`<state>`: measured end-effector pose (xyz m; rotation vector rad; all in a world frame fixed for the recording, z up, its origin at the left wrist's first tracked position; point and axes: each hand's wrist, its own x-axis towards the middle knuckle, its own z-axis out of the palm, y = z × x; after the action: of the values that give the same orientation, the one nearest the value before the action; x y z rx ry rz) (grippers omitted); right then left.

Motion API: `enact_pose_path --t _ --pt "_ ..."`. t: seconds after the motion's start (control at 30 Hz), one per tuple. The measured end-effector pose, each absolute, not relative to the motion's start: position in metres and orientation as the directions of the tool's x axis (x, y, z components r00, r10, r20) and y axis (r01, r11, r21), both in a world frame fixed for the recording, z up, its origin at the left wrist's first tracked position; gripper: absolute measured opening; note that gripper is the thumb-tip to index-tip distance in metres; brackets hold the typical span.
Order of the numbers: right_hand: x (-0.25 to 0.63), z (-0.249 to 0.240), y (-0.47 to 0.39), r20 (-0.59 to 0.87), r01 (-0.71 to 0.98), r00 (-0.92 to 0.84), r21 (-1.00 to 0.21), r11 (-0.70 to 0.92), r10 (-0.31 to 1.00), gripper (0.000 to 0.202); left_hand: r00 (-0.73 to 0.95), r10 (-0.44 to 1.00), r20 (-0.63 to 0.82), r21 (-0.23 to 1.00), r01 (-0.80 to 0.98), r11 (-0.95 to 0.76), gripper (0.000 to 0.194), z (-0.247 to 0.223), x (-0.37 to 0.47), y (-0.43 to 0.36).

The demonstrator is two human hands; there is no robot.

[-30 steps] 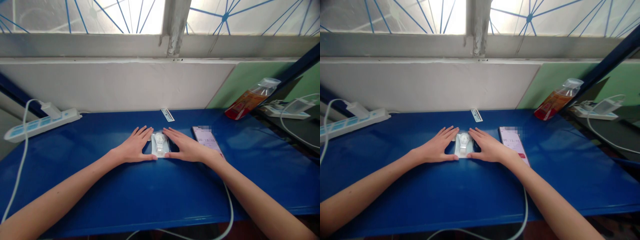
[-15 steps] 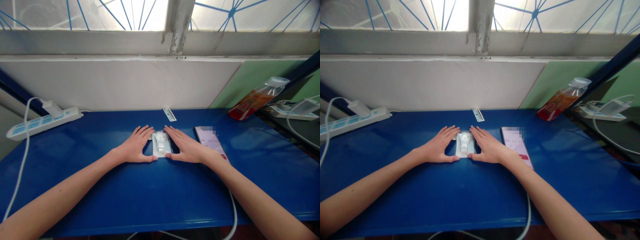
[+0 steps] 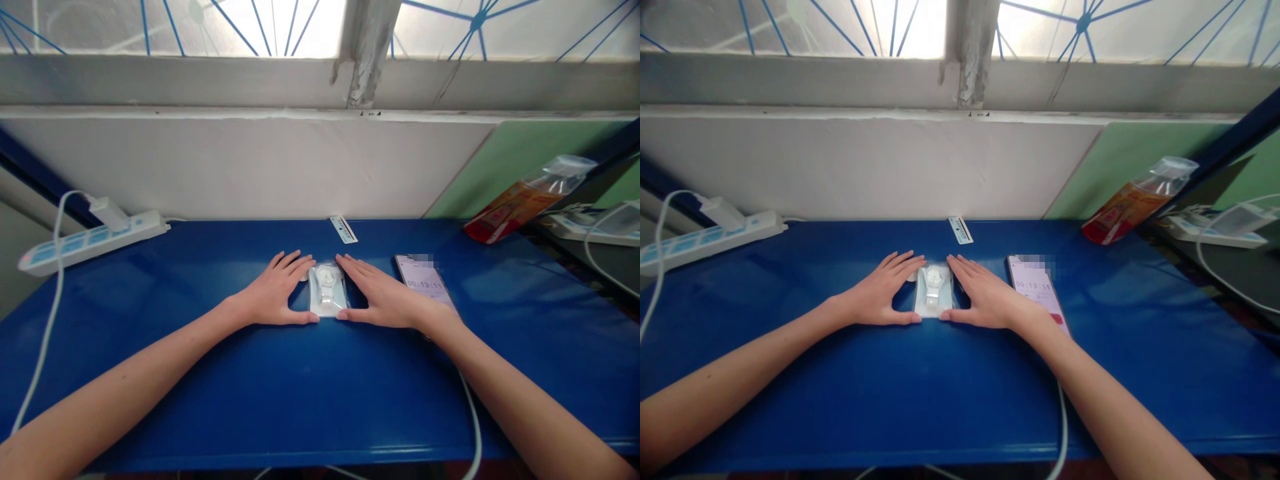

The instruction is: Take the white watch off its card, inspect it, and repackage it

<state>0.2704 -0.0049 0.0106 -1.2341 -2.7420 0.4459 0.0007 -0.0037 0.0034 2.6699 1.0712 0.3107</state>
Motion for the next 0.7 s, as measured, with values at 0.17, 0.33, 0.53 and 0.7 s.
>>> enact_pose_path --t 0.17,0.33,0.53,0.7 --pt "0.270 0.012 -0.005 -0.054 0.718 -0.668 -0.309 0.623 0.742 0.109 0.705 0.699 0.118 0.299 0.646 -0.702 0.103 0.003 0.001 -0.004" --pt "0.270 0.013 -0.005 -0.037 0.704 -0.677 -0.322 0.633 0.735 0.108 0.707 0.696 0.122 0.296 0.643 -0.706 0.103 0.002 0.001 -0.004" --pt "0.272 0.005 -0.005 0.027 0.680 -0.690 -0.315 0.661 0.723 0.110 0.712 0.689 0.140 0.302 0.632 -0.714 0.100 0.001 -0.001 -0.004" --pt "0.271 0.002 -0.005 0.025 0.684 -0.689 -0.308 0.661 0.724 0.108 0.710 0.692 0.130 0.302 0.637 -0.709 0.103 0.001 0.000 -0.004"
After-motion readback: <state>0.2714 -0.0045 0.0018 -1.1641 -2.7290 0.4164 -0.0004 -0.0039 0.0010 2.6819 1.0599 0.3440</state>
